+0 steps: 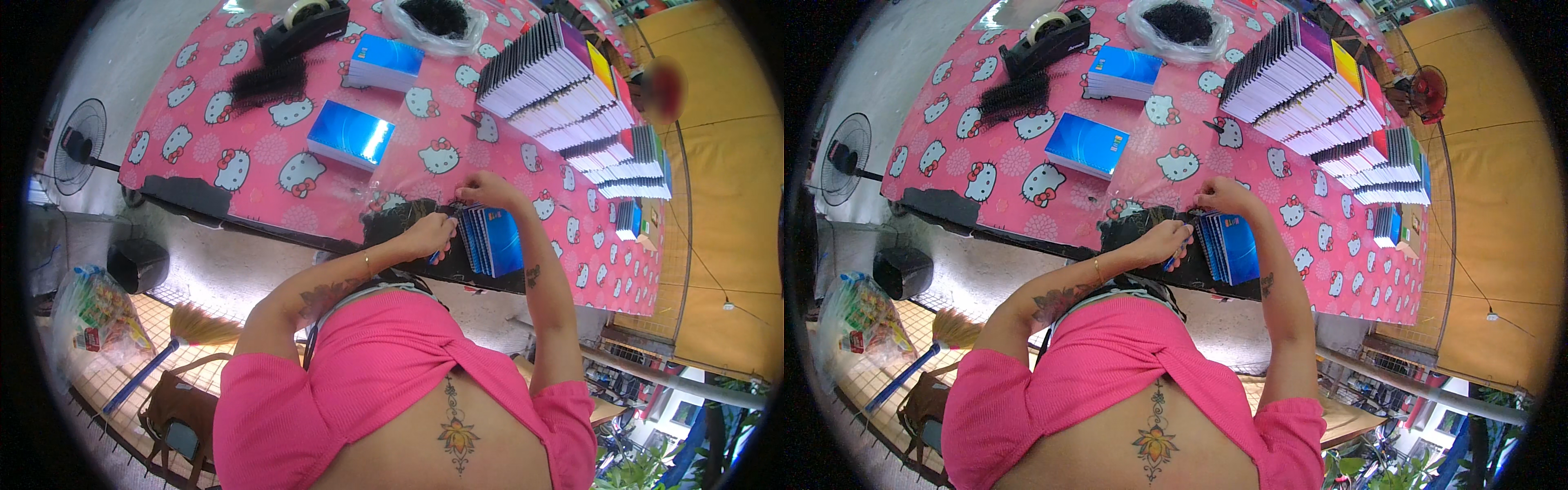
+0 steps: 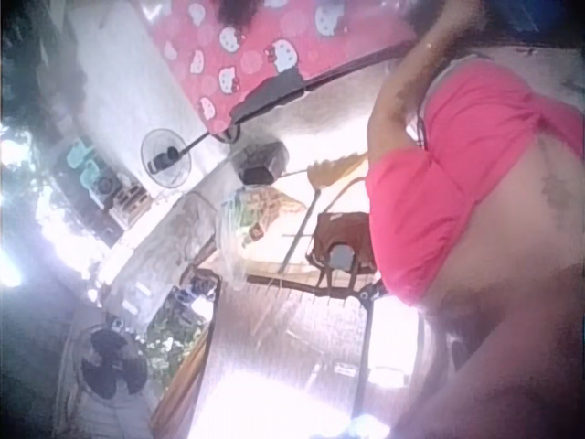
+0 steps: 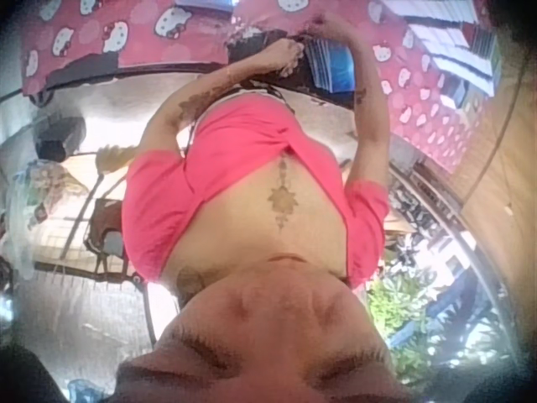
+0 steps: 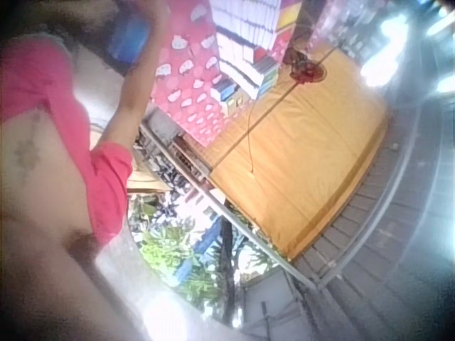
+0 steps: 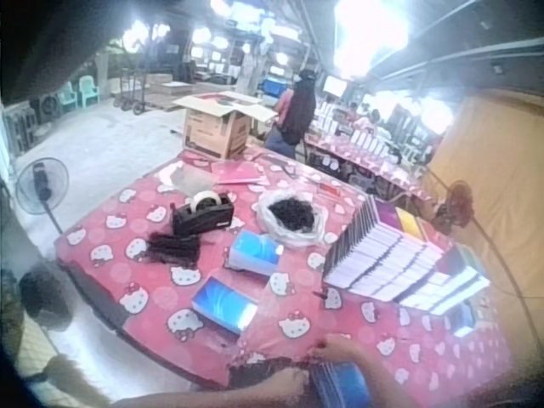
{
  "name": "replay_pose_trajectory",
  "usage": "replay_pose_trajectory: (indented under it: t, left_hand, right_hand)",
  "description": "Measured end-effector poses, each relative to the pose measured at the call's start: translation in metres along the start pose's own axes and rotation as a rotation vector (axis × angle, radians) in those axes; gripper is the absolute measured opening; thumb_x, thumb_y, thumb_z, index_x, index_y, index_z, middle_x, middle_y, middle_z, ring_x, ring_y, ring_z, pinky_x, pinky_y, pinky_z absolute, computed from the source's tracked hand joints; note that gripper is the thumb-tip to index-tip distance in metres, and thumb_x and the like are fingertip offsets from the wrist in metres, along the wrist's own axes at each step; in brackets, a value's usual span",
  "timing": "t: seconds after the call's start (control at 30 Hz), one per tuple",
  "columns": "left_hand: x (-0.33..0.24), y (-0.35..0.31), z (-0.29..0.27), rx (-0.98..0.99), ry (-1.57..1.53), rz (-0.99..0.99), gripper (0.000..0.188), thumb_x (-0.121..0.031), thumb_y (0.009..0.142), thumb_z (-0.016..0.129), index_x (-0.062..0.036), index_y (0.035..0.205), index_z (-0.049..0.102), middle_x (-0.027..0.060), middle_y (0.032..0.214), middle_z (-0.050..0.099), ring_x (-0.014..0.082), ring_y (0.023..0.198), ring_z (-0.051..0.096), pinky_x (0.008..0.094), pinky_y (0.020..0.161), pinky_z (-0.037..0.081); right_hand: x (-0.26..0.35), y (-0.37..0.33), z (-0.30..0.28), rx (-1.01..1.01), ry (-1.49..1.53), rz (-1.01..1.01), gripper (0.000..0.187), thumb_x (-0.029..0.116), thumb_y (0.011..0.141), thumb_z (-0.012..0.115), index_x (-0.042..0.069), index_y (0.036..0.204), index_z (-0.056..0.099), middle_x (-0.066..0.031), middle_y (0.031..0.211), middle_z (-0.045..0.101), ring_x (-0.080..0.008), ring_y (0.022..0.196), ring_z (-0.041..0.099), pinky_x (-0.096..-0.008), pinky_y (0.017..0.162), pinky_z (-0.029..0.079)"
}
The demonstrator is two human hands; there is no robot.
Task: The person picks up notebooks and secures them with a clear elastic band or plastic tie, then stacks them on a table in a manufacturing workspace.
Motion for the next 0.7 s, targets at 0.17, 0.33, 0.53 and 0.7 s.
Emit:
replay_pose_trajectory:
  t: [0.17, 0.33, 0.53, 0.7]
  left_hand:
    - [0.018, -0.009, -0.004, 0.069, -0.161, -0.157, 0.038, -0.036, 0.104, 0.041, -0.0011, 0.097, 0.054, 0.0091, 0.078, 0.062, 0.0214, 0.061, 0.067, 0.0351, 0.049, 0.055]
    - [0.012, -0.005, -0.006, 0.066, -0.167, -0.173, 0.038, -0.036, 0.104, 0.041, -0.0014, 0.098, 0.054, 0.0102, 0.080, 0.063, 0.0226, 0.065, 0.068, 0.0363, 0.052, 0.056]
    - [0.006, 0.002, -0.001, 0.030, -0.095, -0.077, 0.038, -0.036, 0.104, 0.041, -0.0015, 0.092, 0.053, 0.0093, 0.073, 0.059, 0.0220, 0.058, 0.066, 0.0355, 0.048, 0.055]
    - [0.015, 0.000, -0.002, 0.066, -0.127, -0.095, 0.039, -0.035, 0.104, 0.041, -0.0001, 0.092, 0.054, 0.0110, 0.075, 0.061, 0.0235, 0.060, 0.067, 0.0373, 0.049, 0.057]
  right_hand:
    - [-0.007, 0.005, -0.003, -0.049, 0.078, 0.088, 0.040, 0.040, 0.090, 0.062, 0.001, 0.090, 0.071, -0.0105, 0.085, 0.072, -0.0220, 0.078, 0.069, -0.0366, 0.069, 0.052]
    - [0.013, 0.010, 0.008, 0.098, -0.242, -0.007, 0.038, 0.039, 0.087, 0.064, 0.003, 0.093, 0.074, -0.0131, 0.080, 0.071, -0.0246, 0.075, 0.068, -0.0387, 0.069, 0.052]
    - [0.019, 0.004, 0.016, 0.145, -0.207, -0.107, 0.038, 0.038, 0.084, 0.064, 0.003, 0.095, 0.074, -0.0160, 0.079, 0.071, -0.0273, 0.073, 0.068, -0.0393, 0.070, 0.052]
    - [0.009, 0.012, 0.015, 0.116, -0.215, 0.012, 0.038, 0.036, 0.085, 0.057, 0.007, 0.102, 0.075, -0.0185, 0.097, 0.072, -0.0340, 0.089, 0.069, -0.0408, 0.081, 0.053]
Point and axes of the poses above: each hand's wrist, its own y-axis towards the middle knuckle, its own z-axis out of the palm, x = y × z, the point moved 8 cm from there along y, towards the middle knuckle
